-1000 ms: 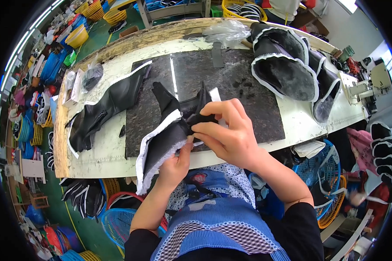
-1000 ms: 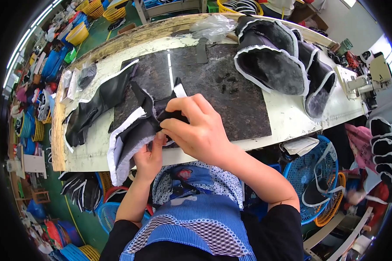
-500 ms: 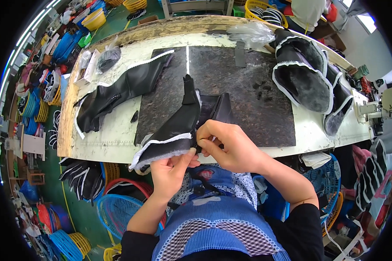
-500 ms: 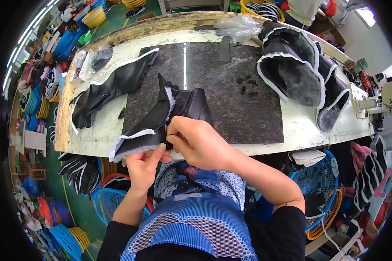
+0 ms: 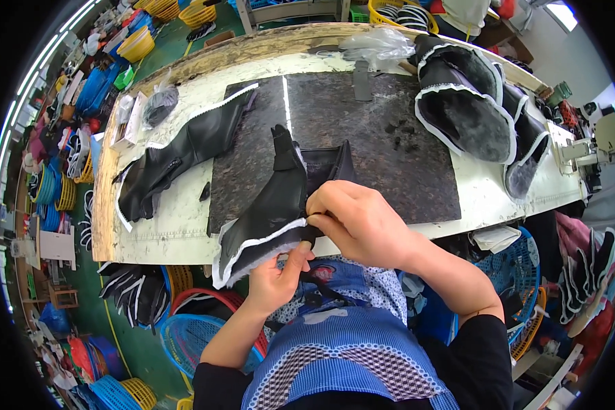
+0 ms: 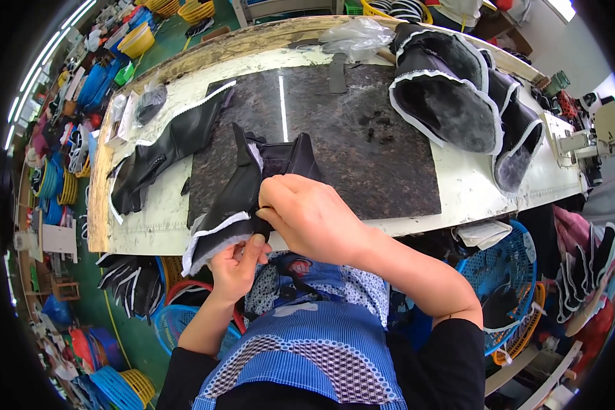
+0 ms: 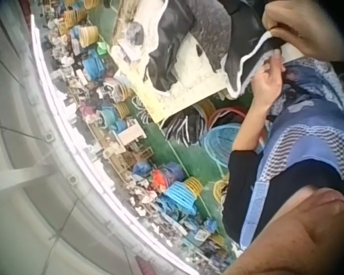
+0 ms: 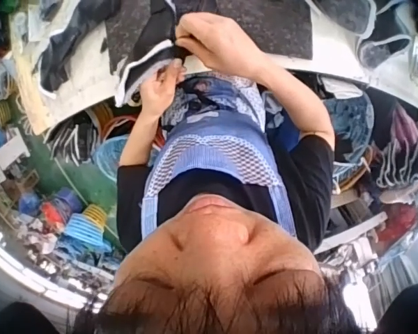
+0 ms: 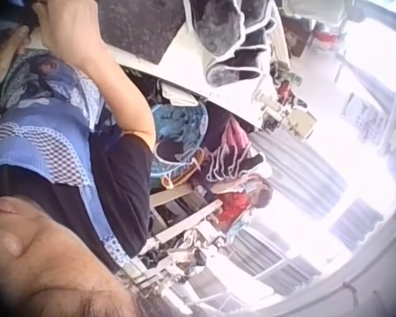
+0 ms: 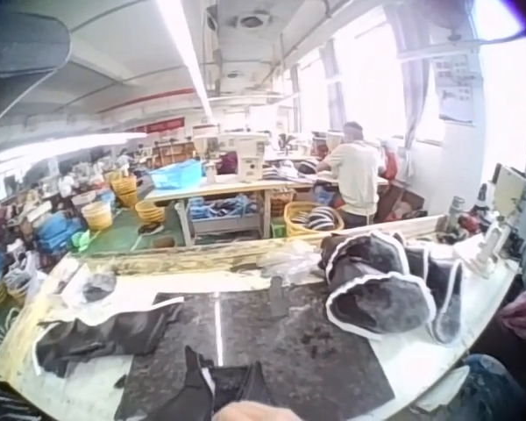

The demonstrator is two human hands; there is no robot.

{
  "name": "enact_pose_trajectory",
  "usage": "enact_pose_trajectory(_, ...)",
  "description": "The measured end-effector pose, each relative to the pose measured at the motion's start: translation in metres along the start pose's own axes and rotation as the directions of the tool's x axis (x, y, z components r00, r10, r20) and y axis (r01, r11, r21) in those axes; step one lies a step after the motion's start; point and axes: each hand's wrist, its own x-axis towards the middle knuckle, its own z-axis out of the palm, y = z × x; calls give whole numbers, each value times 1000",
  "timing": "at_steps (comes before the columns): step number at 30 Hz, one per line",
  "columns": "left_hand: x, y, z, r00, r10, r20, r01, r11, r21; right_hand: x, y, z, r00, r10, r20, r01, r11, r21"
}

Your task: Inspecting and trimming the edges or seams of black boots at a factory workbench.

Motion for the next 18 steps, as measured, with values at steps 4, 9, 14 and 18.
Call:
enact_pose_trajectory(4,1,-1,1,1000,-11,18,13,993,-115,-5,-1,-1,993,114,3,-114,990,88)
enact_pose_trajectory(9,2,-1,-2,999,-7,46,8,1000,-30,-13,-1,11,990,113,-83,-103,987,123)
enact_pose_trajectory(14,6,18,4,999,-11,40,5,989,150,-24,-6,10,989,130,-68,-133,990,-47)
enact_pose_trajectory(18,-15,-23,-15,862,370,347,-490,784,381,-10,28,-26,894,249,-373,-324,934,-152)
